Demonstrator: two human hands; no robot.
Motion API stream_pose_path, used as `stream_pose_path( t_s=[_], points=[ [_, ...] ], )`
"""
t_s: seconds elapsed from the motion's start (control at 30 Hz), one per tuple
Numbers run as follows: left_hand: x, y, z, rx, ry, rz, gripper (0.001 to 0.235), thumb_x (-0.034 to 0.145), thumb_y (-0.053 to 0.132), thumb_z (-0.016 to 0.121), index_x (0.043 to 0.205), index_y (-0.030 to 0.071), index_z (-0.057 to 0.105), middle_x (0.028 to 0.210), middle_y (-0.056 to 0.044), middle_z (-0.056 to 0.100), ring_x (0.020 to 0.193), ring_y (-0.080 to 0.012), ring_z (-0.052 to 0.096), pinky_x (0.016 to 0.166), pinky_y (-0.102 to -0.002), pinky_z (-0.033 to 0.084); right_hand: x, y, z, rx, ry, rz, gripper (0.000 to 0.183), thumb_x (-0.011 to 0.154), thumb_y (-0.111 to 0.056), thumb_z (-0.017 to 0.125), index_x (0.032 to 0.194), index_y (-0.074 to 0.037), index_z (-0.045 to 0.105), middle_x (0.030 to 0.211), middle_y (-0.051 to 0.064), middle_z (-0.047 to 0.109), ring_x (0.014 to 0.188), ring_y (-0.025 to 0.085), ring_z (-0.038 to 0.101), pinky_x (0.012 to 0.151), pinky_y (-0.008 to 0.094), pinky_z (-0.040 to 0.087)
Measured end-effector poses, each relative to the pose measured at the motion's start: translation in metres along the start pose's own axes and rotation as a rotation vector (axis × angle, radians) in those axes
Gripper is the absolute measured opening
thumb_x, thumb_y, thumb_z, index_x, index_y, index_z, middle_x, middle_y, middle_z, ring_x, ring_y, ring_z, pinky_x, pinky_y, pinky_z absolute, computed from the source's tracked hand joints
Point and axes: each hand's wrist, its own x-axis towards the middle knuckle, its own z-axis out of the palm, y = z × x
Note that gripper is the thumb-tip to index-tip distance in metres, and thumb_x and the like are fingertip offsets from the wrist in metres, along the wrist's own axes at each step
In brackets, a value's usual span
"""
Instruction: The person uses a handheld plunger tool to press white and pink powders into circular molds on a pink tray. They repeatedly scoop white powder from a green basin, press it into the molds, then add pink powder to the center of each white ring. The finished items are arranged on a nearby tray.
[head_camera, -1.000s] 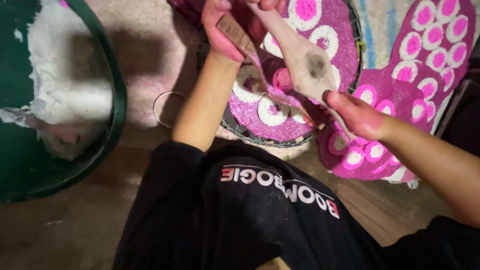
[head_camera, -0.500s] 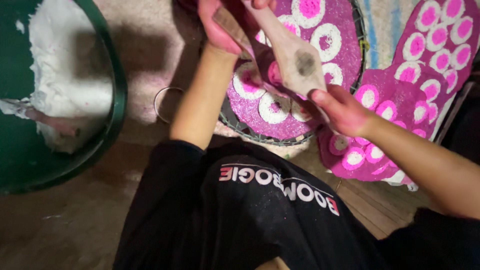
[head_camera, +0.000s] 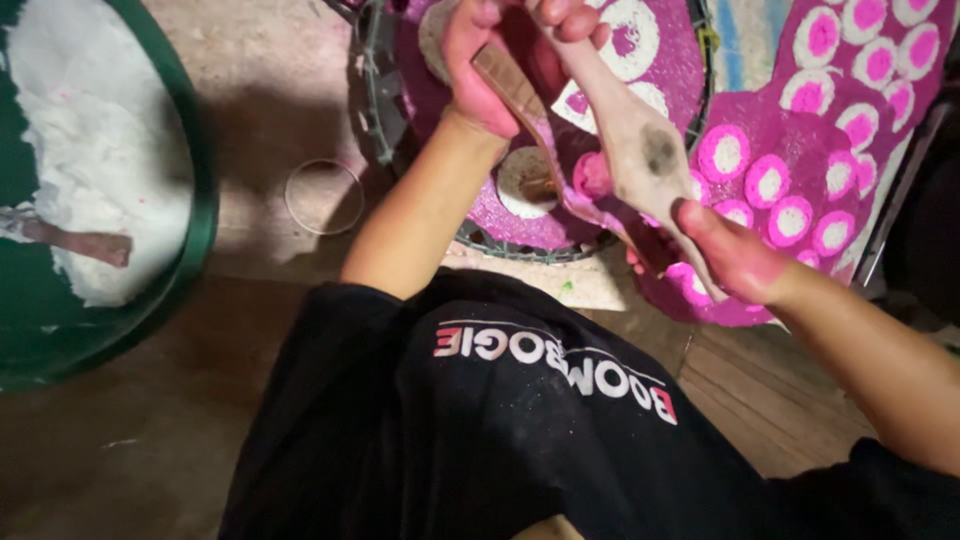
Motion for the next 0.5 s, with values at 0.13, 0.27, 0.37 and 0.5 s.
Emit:
stream_pose_path(
  t_s=[0.13,0.27,0.37,0.5],
  points=[
    [-0.001,-0.005,-0.029,0.048,-0.012,0.027,0.025,0.1,0.032,0.05,0.096,0.01,0.06,0.092,-0.003,0.057,0.092,-0.0197,0.055,0.092,-0.037,0.047,0.011,0.015,0.021,-0.03,0.151,-0.053,0.082,0.097,-0.071,0.041,0.129,0.002,0.059,0.105,0.01,0.068,0.095,0.019,0.063,0.084,0.033,0.051],
    [-0.006,0.005,-0.039,0.186,-0.047,-0.032,0.033,0.1,0.039,0.049,0.096,0.008,0.061,0.094,-0.002,0.057,0.09,-0.0183,0.055,0.093,-0.038,0.049,0.016,0.02,0.039,0.021,0.218,-0.098,0.074,0.1,-0.066,0.045,0.117,0.003,0.065,0.096,0.009,0.066,0.085,0.019,0.06,0.072,0.034,0.047],
    [-0.011,0.001,-0.037,0.052,0.006,-0.061,0.036,0.101,0.04,0.046,0.098,0.007,0.06,0.094,-0.002,0.057,0.088,-0.0181,0.056,0.09,-0.037,0.049,0.01,0.021,0.036,0.102,0.202,0.034,0.075,0.102,-0.064,0.044,0.113,0.006,0.069,0.083,0.012,0.061,0.067,0.022,0.052,0.055,0.035,0.037],
    [-0.01,-0.007,-0.029,0.071,-0.001,-0.001,0.042,0.098,0.045,0.043,0.095,0.007,0.059,0.091,-0.004,0.058,0.095,-0.023,0.059,0.096,-0.043,0.05,0.016,0.023,0.022,-0.056,0.167,-0.066,0.072,0.098,-0.066,0.043,0.12,0.0,0.062,0.093,0.009,0.069,0.081,0.019,0.066,0.072,0.032,0.054]
  ],
)
